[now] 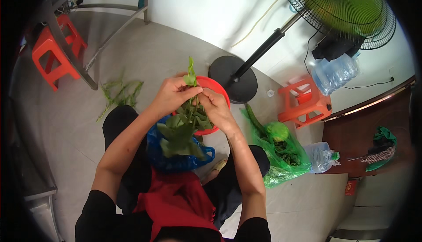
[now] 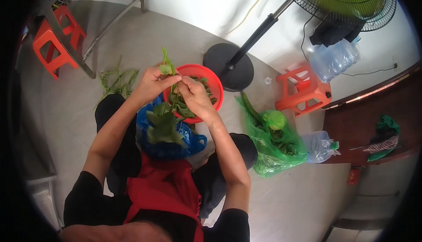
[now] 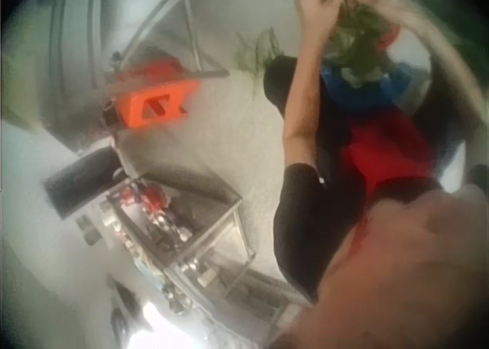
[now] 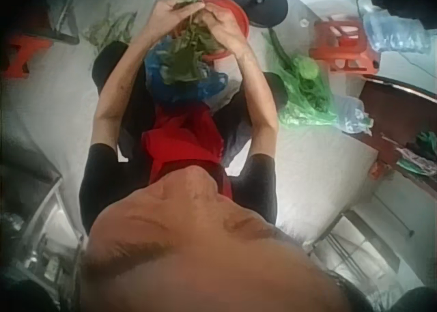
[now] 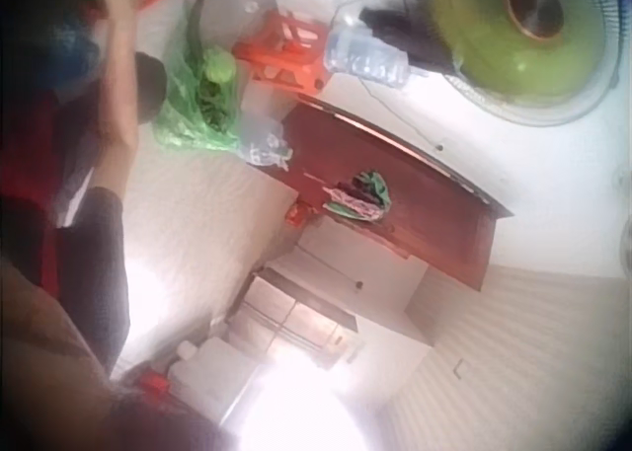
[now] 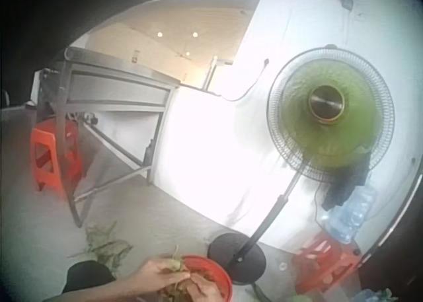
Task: The person sits on the floor and sorts leafy green vegetables by hand. They pick up bunches of greens, remove leaves and stems, and place the separated parts into a red basket and a blue plastic bag.
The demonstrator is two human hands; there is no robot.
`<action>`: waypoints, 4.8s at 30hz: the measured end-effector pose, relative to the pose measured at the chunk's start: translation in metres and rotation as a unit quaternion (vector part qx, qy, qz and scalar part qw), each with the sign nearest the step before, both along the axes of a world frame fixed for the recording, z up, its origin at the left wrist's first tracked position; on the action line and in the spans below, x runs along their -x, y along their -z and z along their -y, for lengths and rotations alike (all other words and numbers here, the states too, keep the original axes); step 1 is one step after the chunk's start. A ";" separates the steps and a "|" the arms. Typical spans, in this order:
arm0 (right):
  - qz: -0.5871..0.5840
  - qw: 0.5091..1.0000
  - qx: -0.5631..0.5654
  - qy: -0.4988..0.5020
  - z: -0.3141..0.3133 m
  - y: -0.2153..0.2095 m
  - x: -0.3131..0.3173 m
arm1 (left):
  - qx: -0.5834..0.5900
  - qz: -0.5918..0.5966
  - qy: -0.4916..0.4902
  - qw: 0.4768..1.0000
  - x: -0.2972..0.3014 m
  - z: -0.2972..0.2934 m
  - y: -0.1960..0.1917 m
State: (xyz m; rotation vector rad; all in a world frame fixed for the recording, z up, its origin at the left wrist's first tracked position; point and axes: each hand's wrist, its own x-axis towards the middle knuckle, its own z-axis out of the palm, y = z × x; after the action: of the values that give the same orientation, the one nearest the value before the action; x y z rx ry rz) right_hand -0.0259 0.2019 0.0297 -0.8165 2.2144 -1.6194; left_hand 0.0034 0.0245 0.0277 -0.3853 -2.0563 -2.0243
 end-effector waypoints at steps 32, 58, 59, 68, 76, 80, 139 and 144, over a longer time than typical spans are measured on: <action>-0.006 0.995 0.038 0.087 0.013 0.018 0.005 | -0.019 -0.033 -0.169 0.985 0.011 -0.002 0.008; 0.067 0.996 0.049 0.044 0.009 0.023 0.008 | 0.024 0.031 -0.160 0.986 0.018 0.020 0.023; 0.078 0.995 0.053 0.043 0.011 0.021 0.006 | 0.042 0.036 -0.157 0.986 0.017 0.020 0.024; 0.029 0.998 0.001 0.060 0.013 0.039 0.010 | 0.093 -0.020 -0.154 0.983 0.010 0.010 0.019; 0.264 0.934 0.193 0.142 0.004 0.052 0.034 | 0.089 -0.065 -0.148 0.983 0.004 0.004 0.017; 0.348 0.872 0.258 0.229 -0.012 0.051 0.055 | 0.078 -0.029 -0.160 0.984 -0.002 0.013 0.011; 0.276 0.828 0.342 0.347 -0.106 0.065 0.082 | -0.066 0.217 -0.014 0.974 -0.017 0.059 0.002; 0.235 0.782 0.364 0.448 -0.109 0.043 0.078 | -0.117 0.238 -0.015 0.964 -0.023 0.086 -0.003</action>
State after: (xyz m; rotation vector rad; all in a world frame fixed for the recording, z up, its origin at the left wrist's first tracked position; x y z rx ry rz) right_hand -0.1041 0.3114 -0.0130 0.6676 1.6050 -2.7721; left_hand 0.0266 -0.0614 0.0303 0.1986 -2.0017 -2.4918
